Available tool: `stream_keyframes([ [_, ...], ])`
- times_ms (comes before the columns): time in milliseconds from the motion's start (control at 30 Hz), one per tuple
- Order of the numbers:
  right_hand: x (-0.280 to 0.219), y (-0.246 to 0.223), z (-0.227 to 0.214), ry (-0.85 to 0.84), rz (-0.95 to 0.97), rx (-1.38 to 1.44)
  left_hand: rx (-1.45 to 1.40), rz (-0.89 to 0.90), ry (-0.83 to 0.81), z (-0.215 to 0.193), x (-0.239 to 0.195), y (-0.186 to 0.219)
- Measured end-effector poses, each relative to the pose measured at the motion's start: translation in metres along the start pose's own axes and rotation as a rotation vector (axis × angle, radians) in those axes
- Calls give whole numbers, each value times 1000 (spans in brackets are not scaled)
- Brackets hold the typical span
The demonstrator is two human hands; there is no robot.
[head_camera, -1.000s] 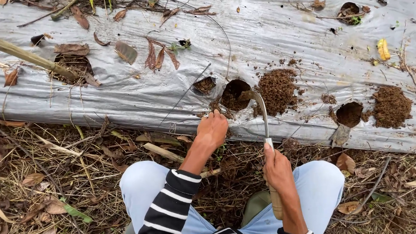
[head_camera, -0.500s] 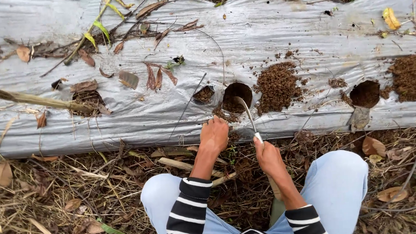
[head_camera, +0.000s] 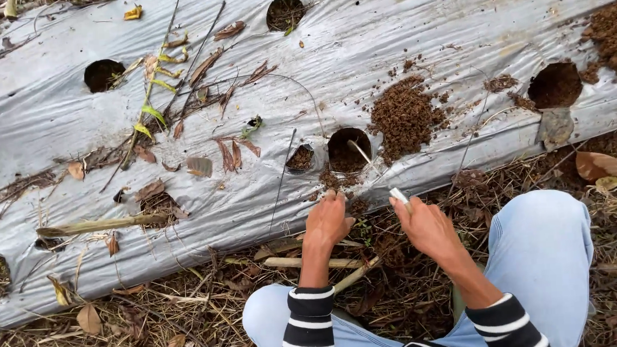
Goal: Planting cassava cuttings into holes dug through plastic mulch using a hand tool
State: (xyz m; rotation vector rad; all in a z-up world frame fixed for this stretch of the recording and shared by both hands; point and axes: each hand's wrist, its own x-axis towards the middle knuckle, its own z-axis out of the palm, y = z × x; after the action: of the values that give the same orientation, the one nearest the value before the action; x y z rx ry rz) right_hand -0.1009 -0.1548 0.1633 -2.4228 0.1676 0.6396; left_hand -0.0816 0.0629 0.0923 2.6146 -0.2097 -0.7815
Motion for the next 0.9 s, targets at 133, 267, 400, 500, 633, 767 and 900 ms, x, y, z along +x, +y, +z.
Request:
stream_keyframes([
  [133,25,11,23,34,-61,52,43,-45,-27,3,9,0],
  [267,45,17,43,-21,-83,40,42,-9,-13,-4,3,9],
  [400,4,4,2,12,-45,-4,50,-10,11,-11,-2,13],
  [500,41,18,42,7,-42,44,29,-25,5,32,29,-20],
  [633,50,34,51,16,-101,-73,34,-4,25,14,20,-1],
  [767,10,10,6,9,-39,-141,23,-39,0,-17,-10,19],
  [900,69,35,42,39,-67,-141,46,-28,37,9,18,4],
])
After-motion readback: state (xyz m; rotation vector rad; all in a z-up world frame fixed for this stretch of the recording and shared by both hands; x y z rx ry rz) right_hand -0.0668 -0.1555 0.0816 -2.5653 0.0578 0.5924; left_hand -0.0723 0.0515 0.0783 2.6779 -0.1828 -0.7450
